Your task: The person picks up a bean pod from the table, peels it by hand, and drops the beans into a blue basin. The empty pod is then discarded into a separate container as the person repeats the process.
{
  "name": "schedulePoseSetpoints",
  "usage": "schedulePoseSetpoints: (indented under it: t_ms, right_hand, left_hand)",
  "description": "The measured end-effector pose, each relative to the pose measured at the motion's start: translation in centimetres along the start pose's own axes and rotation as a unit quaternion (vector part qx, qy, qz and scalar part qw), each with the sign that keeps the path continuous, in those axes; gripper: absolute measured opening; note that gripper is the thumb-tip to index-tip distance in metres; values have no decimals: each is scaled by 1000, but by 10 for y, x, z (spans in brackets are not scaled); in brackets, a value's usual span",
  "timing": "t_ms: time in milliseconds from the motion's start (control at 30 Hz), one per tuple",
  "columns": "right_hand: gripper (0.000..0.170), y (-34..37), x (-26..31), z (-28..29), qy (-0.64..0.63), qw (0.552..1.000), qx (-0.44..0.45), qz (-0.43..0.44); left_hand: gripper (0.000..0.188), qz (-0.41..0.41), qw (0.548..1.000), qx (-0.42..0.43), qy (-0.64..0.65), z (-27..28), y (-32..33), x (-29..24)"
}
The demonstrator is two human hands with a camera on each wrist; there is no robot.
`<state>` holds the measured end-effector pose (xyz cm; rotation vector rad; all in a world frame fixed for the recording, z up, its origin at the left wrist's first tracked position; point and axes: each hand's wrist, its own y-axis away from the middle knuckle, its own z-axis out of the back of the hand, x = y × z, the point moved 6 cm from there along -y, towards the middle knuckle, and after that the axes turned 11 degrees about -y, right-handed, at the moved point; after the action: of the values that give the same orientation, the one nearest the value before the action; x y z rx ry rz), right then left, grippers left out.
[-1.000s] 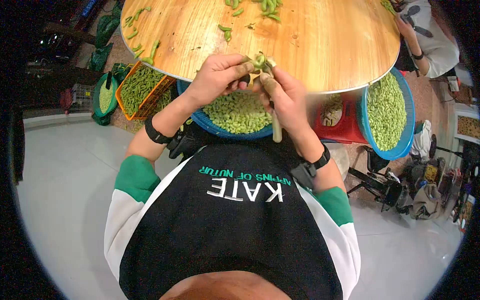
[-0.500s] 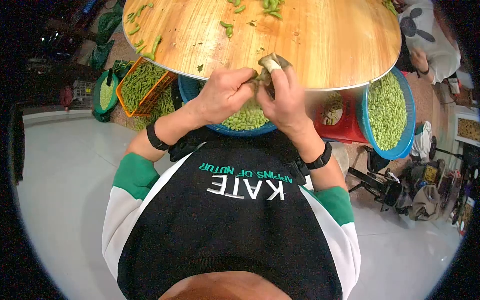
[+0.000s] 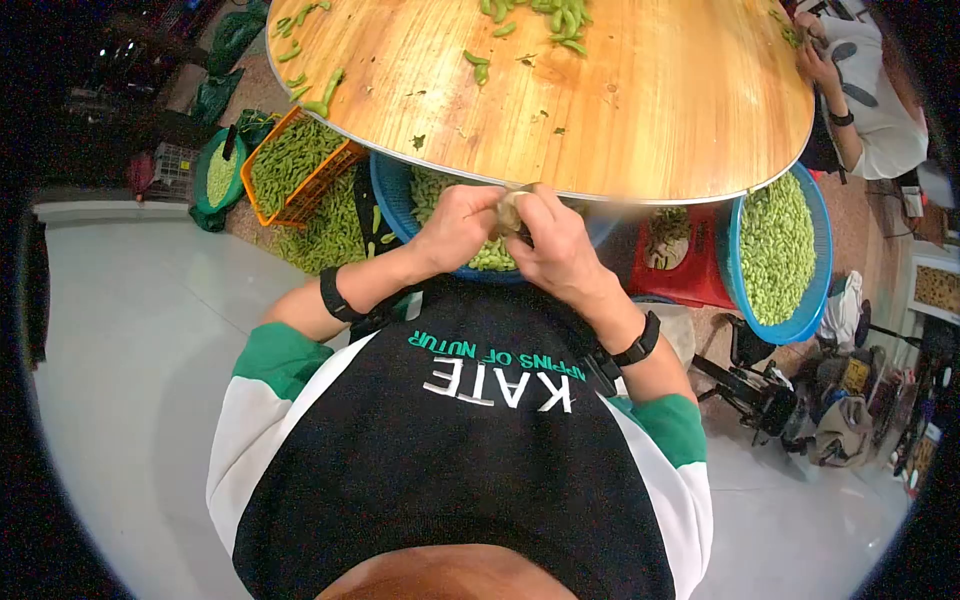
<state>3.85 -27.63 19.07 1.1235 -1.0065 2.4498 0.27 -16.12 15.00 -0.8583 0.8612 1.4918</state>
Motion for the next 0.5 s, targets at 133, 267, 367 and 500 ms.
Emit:
schedulePoseSetpoints:
  t_ms: [133,267,367,500]
  right_hand:
    - [28,4,-7,0,6,1000,2,-30]
    - [29,15,-21,9,6,996,-28,-89]
    - [21,14,-20,3,-45,991,-76,-96]
    - [21,6,-12,-4,-53,997,-50,-37]
  left_hand:
    - [15,-55,996,-20,-68,-5,2,11]
    - [22,-170,965,-98,-174,9,18,-2]
    - [29,-115,993,-22,-24,14,24,-18]
    - [20,-202,966,-19,-162,39,29,-19]
